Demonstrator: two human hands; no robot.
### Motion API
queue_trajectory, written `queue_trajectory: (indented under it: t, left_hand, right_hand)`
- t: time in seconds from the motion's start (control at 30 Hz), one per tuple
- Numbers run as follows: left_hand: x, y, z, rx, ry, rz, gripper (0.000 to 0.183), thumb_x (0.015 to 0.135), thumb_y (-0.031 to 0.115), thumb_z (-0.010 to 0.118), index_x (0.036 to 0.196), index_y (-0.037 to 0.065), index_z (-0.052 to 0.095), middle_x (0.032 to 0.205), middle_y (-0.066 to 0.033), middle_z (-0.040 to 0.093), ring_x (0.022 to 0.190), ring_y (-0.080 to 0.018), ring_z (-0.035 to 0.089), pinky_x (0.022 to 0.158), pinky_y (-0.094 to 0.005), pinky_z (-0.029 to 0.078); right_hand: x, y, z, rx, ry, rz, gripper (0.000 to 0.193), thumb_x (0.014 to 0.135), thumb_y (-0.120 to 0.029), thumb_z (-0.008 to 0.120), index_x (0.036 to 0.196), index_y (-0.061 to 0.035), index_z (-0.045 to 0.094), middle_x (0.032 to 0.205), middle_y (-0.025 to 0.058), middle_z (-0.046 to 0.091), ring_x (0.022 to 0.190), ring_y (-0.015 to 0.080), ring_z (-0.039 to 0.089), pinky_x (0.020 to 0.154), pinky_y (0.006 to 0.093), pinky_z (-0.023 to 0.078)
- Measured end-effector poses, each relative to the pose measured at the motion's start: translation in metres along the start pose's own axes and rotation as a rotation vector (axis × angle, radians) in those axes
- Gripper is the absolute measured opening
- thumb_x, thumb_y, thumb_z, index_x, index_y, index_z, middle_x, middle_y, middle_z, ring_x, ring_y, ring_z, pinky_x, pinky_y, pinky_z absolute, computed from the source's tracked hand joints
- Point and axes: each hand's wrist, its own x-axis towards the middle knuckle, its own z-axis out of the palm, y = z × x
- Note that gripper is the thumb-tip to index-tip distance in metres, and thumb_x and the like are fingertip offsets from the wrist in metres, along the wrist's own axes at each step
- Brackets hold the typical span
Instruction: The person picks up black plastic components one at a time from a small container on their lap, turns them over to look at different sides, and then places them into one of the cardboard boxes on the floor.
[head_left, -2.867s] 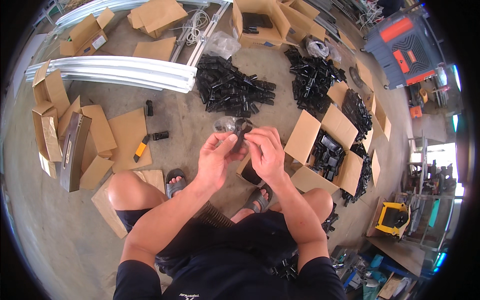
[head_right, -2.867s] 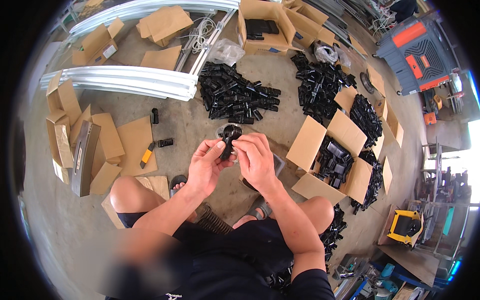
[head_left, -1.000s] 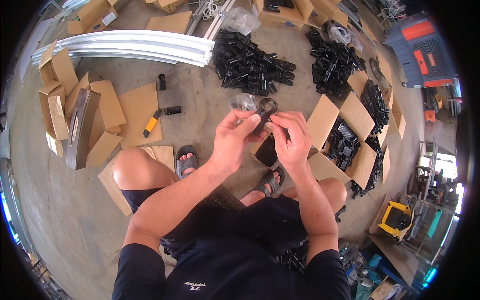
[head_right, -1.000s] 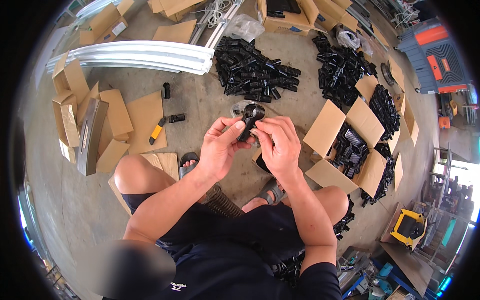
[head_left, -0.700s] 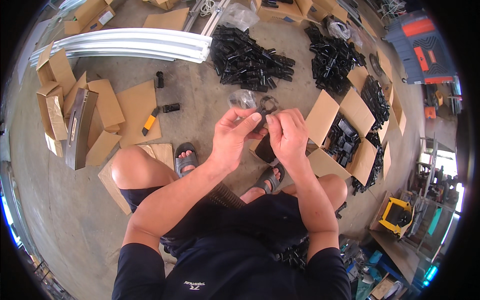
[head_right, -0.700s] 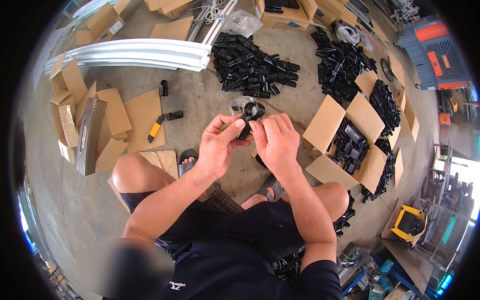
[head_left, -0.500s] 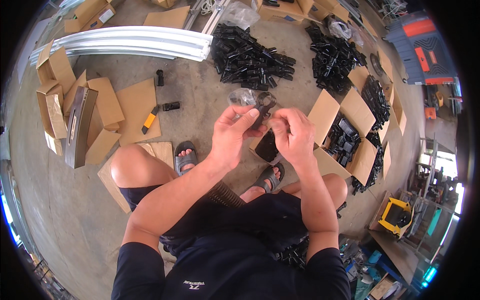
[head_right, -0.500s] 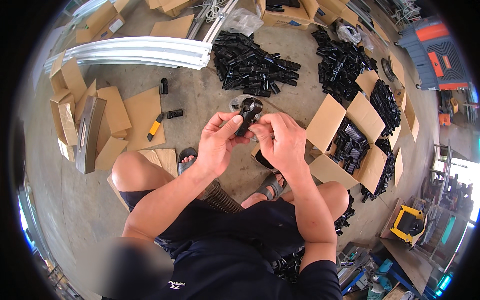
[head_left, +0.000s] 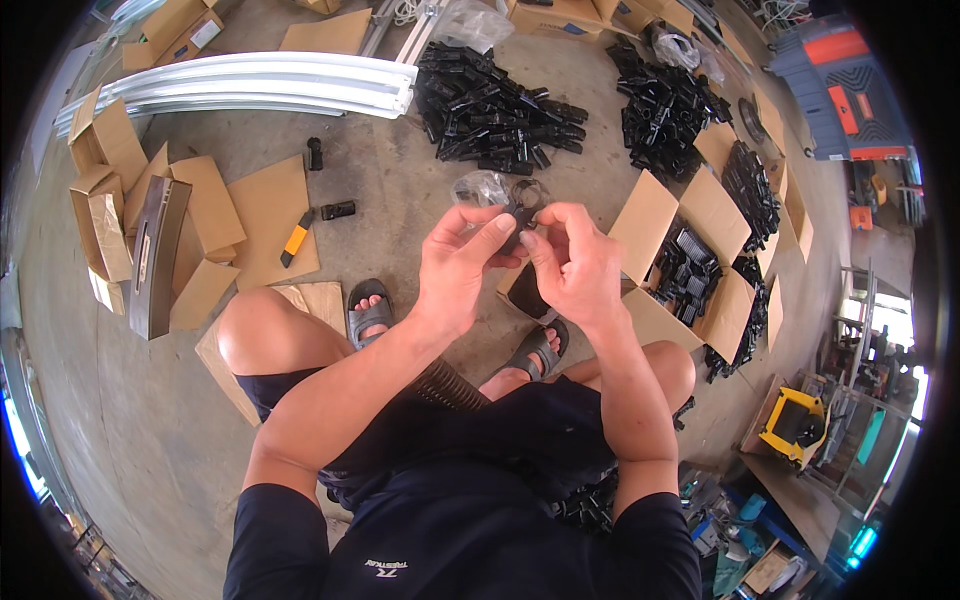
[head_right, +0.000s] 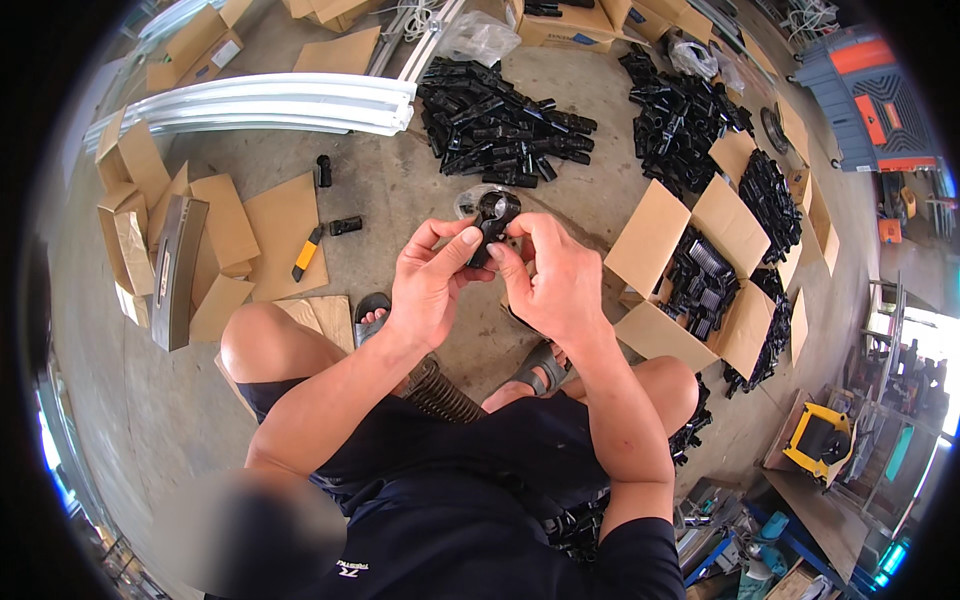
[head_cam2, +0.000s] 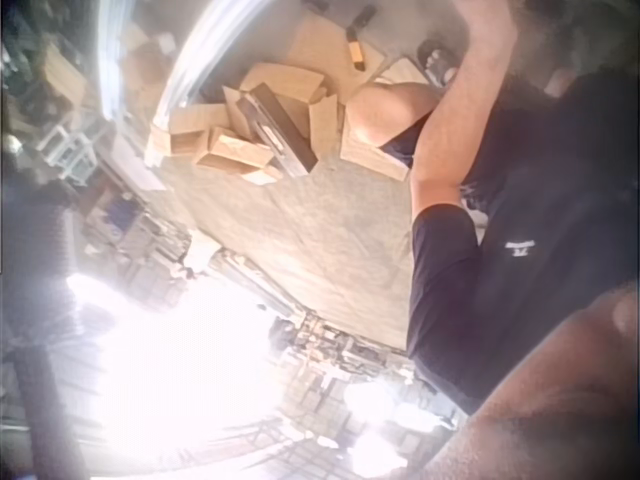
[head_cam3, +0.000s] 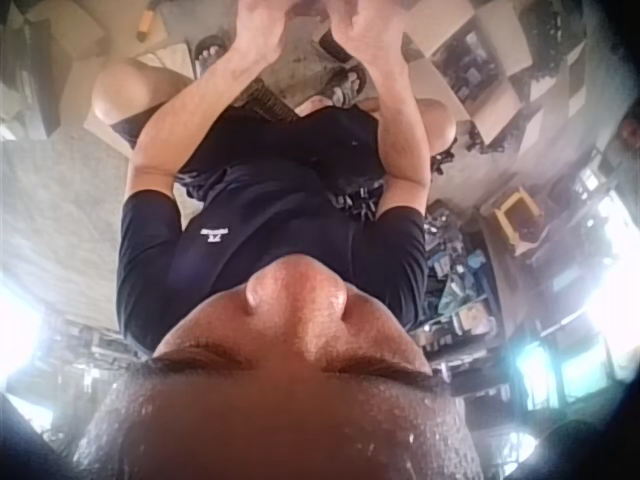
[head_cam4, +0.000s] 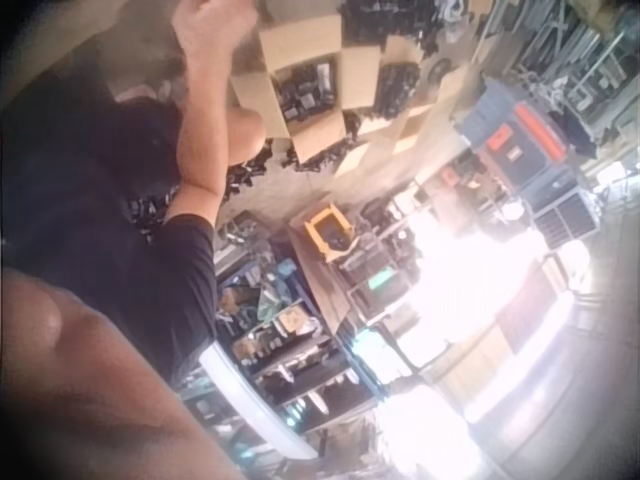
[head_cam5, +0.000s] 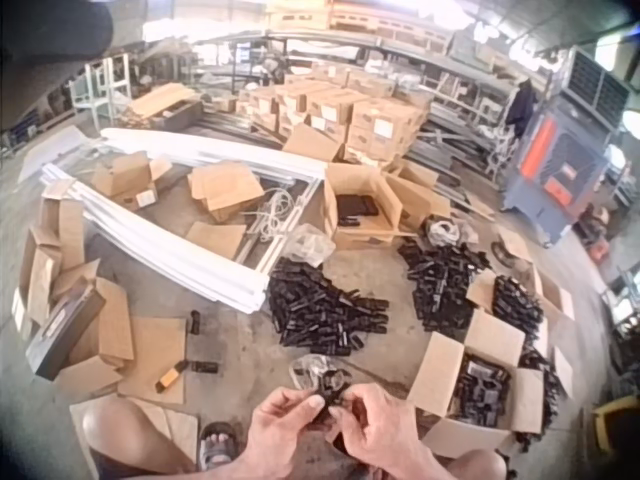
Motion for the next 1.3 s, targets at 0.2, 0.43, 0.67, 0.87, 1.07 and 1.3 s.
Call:
queue_trajectory:
  t: [0.2, 0.43, 0.67, 0.87, 1.07, 1.3]
  left_hand:
    - [-0.005, 0.002, 0.000, 0.032, -0.025, -0.046, 0.011, 0.099, 0.008, 0.070, 0.108, 0.004, 0.066, 0.102, -0.0091, 0.074, 0.084, -0.0173, 0.072, 0.075, -0.0335, 0.061]
    - [-0.004, -0.001, -0.001, 0.045, -0.006, -0.020, 0.013, 0.097, 0.006, 0.070, 0.109, 0.001, 0.067, 0.101, -0.0114, 0.074, 0.081, -0.0190, 0.072, 0.076, -0.0321, 0.061]
    - [0.000, -0.006, 0.001, -0.003, 0.018, 0.018, 0.012, 0.097, 0.006, 0.070, 0.108, 0.001, 0.067, 0.102, -0.0114, 0.074, 0.081, -0.0172, 0.072, 0.074, -0.0313, 0.060]
    - [-0.002, -0.005, -0.002, 0.076, 0.013, 0.012, 0.010, 0.099, 0.007, 0.069, 0.108, 0.005, 0.066, 0.103, -0.0092, 0.075, 0.084, -0.0165, 0.072, 0.075, -0.0330, 0.060]
    - [0.004, -0.011, -0.004, 0.034, -0.038, 0.019, 0.014, 0.098, 0.009, 0.071, 0.111, 0.004, 0.066, 0.103, -0.0095, 0.075, 0.083, -0.0168, 0.073, 0.073, -0.0306, 0.061]
    - [0.048, -0.031, -0.064, 0.177, 0.258, 0.043, 0.018, 0.097, 0.013, 0.072, 0.108, 0.002, 0.063, 0.094, -0.0112, 0.075, 0.074, -0.0168, 0.071, 0.065, -0.0296, 0.059]
  right_hand:
    - [0.000, 0.013, 0.001, -0.192, 0.004, -0.128, 0.026, 0.099, -0.019, 0.068, 0.079, -0.0053, 0.059, 0.065, 0.0080, 0.062, 0.051, 0.0262, 0.059, 0.047, 0.0373, 0.044]
    - [-0.002, 0.013, 0.000, -0.141, -0.042, -0.057, 0.024, 0.099, -0.018, 0.068, 0.080, -0.0049, 0.060, 0.066, 0.0089, 0.062, 0.050, 0.0279, 0.058, 0.047, 0.0373, 0.044]
    - [0.000, 0.006, -0.001, 0.033, -0.026, 0.035, 0.023, 0.099, -0.018, 0.066, 0.082, -0.0039, 0.060, 0.068, 0.0122, 0.064, 0.055, 0.0318, 0.061, 0.049, 0.0399, 0.045]
    - [0.001, 0.021, 0.004, -0.203, -0.028, -0.119, 0.018, 0.097, -0.019, 0.069, 0.088, -0.0051, 0.063, 0.070, 0.0121, 0.065, 0.058, 0.0323, 0.064, 0.052, 0.0410, 0.048]
    - [-0.003, 0.027, 0.007, -0.084, -0.089, 0.064, 0.025, 0.103, -0.019, 0.061, 0.083, -0.0038, 0.061, 0.065, 0.0137, 0.062, 0.057, 0.0359, 0.063, 0.052, 0.0429, 0.046]
    - [-0.001, 0.030, 0.010, -0.257, -0.235, 0.075, 0.038, 0.102, -0.034, 0.062, 0.080, -0.0040, 0.063, 0.072, 0.0161, 0.065, 0.067, 0.0389, 0.065, 0.061, 0.0481, 0.049]
